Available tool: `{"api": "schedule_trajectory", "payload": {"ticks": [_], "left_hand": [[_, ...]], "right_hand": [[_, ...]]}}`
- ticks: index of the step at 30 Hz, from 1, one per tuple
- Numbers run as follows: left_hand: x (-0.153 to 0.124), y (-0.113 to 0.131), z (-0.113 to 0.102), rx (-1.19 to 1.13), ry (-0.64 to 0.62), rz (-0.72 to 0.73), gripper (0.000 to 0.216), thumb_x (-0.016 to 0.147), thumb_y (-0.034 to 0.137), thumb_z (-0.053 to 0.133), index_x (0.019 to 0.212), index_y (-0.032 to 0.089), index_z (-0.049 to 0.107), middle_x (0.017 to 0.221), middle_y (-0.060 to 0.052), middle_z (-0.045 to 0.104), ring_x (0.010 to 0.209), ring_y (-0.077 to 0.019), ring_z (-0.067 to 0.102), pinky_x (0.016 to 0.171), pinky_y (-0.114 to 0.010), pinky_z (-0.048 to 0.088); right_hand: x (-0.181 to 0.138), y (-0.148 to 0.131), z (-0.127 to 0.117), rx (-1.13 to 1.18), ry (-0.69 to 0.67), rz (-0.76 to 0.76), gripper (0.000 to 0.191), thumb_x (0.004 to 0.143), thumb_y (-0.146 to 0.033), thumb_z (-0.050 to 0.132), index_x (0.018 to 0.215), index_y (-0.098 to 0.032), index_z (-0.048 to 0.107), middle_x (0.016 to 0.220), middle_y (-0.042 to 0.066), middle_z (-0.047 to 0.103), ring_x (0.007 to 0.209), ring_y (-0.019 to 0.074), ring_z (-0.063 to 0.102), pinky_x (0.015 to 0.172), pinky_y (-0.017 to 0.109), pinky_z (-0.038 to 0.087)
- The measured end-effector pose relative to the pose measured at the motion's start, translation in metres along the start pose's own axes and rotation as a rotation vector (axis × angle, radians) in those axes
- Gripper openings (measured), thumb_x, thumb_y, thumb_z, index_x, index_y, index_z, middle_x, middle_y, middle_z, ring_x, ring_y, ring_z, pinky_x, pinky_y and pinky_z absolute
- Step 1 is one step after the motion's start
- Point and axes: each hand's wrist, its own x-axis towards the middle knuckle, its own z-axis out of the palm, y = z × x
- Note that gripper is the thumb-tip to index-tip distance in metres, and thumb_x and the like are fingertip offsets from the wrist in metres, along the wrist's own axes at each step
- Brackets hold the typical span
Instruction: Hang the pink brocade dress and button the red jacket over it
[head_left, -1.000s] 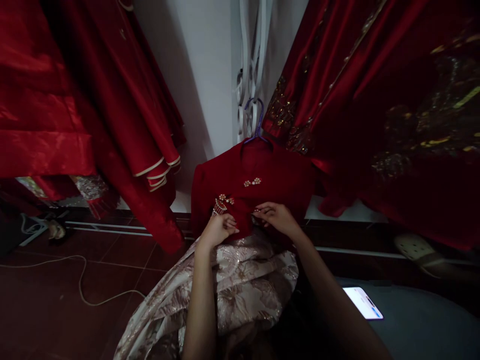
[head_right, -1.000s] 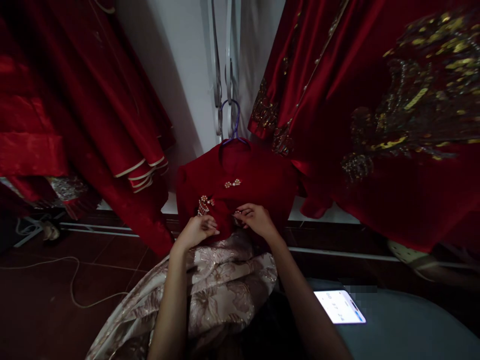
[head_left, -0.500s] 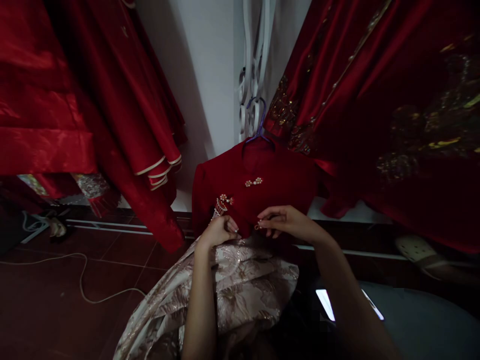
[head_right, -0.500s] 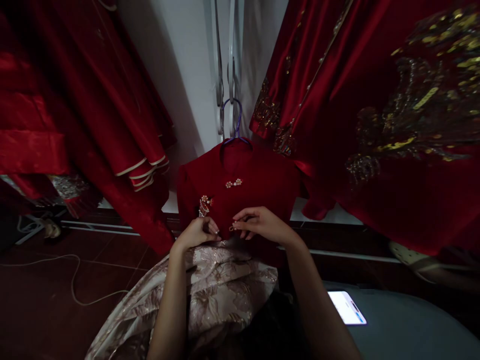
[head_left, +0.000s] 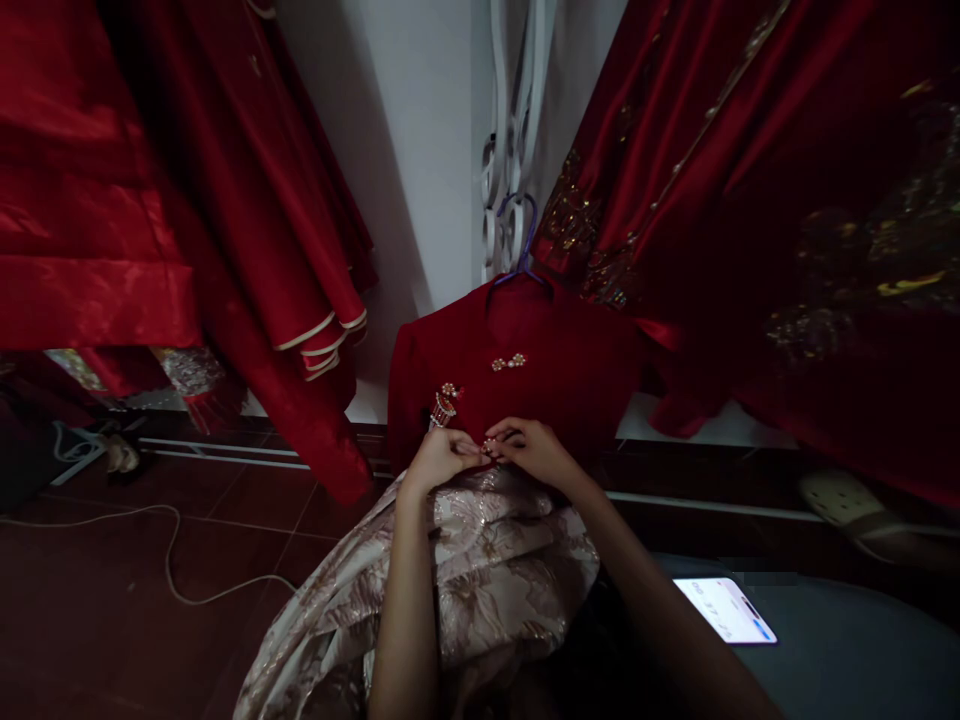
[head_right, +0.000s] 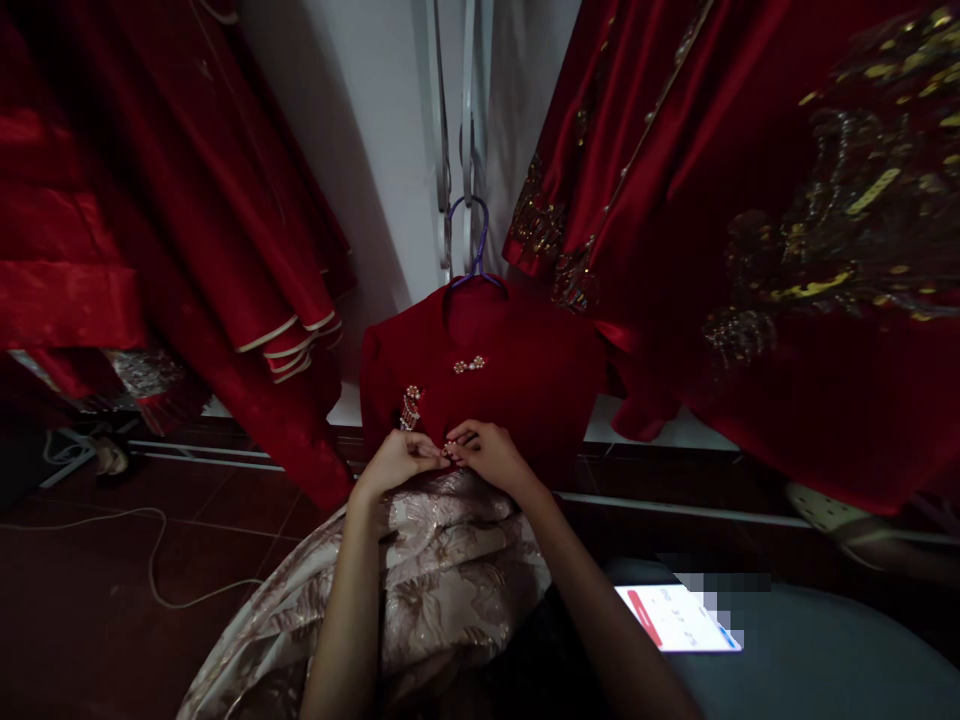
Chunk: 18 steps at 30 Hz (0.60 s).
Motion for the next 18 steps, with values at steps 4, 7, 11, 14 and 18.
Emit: {"api": "schedule_trajectory", "payload": {"ticks": [4, 7, 11, 14, 18], "left_hand": [[0.003, -0.003, 0.003, 0.060, 0.091, -0.005, 0.019, 0.064, 0.028, 0.066, 0.073, 0.011, 0.068, 0.073, -0.006, 0.069, 0.068, -0.0145, 0.062, 0.064, -0.024, 0.048], [0.006, -0.005, 0.005, 0.060, 0.118, -0.020, 0.015, 0.063, 0.023, 0.065, 0.071, 0.011, 0.068, 0.071, -0.005, 0.069, 0.068, -0.0146, 0.062, 0.063, -0.024, 0.048], [0.007, -0.008, 0.007, -0.004, 0.113, -0.043, 0.013, 0.064, 0.014, 0.059, 0.072, 0.009, 0.068, 0.069, -0.005, 0.069, 0.064, -0.0128, 0.062, 0.061, -0.022, 0.048], [0.006, -0.010, 0.006, -0.036, 0.100, -0.050, 0.013, 0.065, 0.013, 0.057, 0.069, 0.009, 0.068, 0.066, -0.005, 0.068, 0.060, -0.0119, 0.060, 0.059, -0.022, 0.047], [0.005, -0.015, 0.001, 0.031, 0.095, -0.046, 0.014, 0.065, 0.020, 0.061, 0.069, 0.010, 0.070, 0.061, -0.004, 0.066, 0.056, -0.0110, 0.057, 0.055, -0.021, 0.045]], "right_hand": [[0.002, 0.003, 0.002, -0.122, 0.069, -0.103, 0.016, 0.073, -0.025, 0.061, 0.087, -0.018, 0.064, 0.083, 0.004, 0.066, 0.068, 0.0124, 0.064, 0.061, 0.023, 0.052], [0.004, 0.004, 0.004, -0.185, 0.096, -0.141, 0.016, 0.073, -0.025, 0.062, 0.087, -0.018, 0.064, 0.086, 0.005, 0.066, 0.068, 0.0119, 0.063, 0.063, 0.024, 0.052], [0.006, 0.006, 0.007, -0.223, 0.126, -0.168, 0.014, 0.073, -0.024, 0.061, 0.085, -0.017, 0.063, 0.086, 0.005, 0.065, 0.069, 0.0118, 0.063, 0.066, 0.024, 0.051], [0.006, 0.007, 0.010, -0.226, 0.120, -0.178, 0.014, 0.073, -0.024, 0.061, 0.086, -0.018, 0.063, 0.086, 0.004, 0.064, 0.069, 0.0116, 0.062, 0.065, 0.023, 0.051], [0.006, 0.008, 0.013, -0.270, 0.126, -0.214, 0.012, 0.074, -0.023, 0.059, 0.085, -0.018, 0.062, 0.086, 0.004, 0.062, 0.069, 0.0109, 0.061, 0.067, 0.024, 0.050]]}}
